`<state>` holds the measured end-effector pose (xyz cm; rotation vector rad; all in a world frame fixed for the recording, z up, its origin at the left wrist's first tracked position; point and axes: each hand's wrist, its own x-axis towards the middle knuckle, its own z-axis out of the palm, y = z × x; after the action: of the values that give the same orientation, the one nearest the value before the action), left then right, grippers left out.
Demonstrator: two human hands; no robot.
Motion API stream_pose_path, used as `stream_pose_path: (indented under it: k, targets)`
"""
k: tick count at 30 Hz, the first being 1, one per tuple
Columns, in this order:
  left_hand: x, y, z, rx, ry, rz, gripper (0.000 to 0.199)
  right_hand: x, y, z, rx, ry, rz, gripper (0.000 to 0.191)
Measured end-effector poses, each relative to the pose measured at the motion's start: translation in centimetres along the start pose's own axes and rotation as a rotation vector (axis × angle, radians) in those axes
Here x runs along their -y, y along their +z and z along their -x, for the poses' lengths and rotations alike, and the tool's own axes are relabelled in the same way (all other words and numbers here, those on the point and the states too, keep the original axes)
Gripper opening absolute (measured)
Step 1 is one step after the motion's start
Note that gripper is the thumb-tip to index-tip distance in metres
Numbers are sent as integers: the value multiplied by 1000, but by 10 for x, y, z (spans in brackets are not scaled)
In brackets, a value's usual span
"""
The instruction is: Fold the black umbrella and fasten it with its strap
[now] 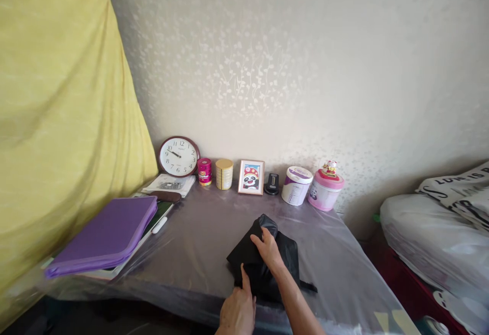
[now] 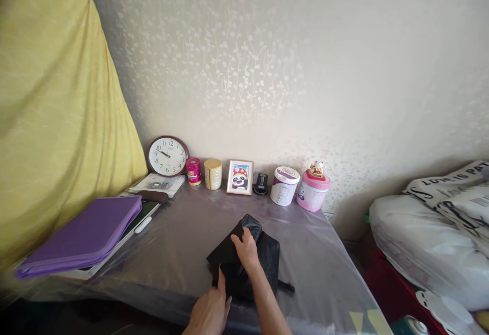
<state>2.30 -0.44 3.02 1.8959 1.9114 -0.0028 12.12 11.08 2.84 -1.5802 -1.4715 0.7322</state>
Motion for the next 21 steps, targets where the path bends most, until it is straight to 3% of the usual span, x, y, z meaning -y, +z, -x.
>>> stream_pose_path:
  k: [7,12,16,19,21]
  targets:
    - [13,-3,7,-45,96,-21,60,9,-5,3,140,28,284,47]
    - [25,1,8,-264,186,-49,49,14,-7,6,275,-79,200,37]
    - [20,-3,3,-364,363,-11,40,22,-9,12,414,-179,116,37]
    - [20,4,-6,-356,475,27,52,29,-12,17,457,-226,148,34]
    - [22,13,-13,-320,470,31,64,31,-14,20,482,-242,139,31]
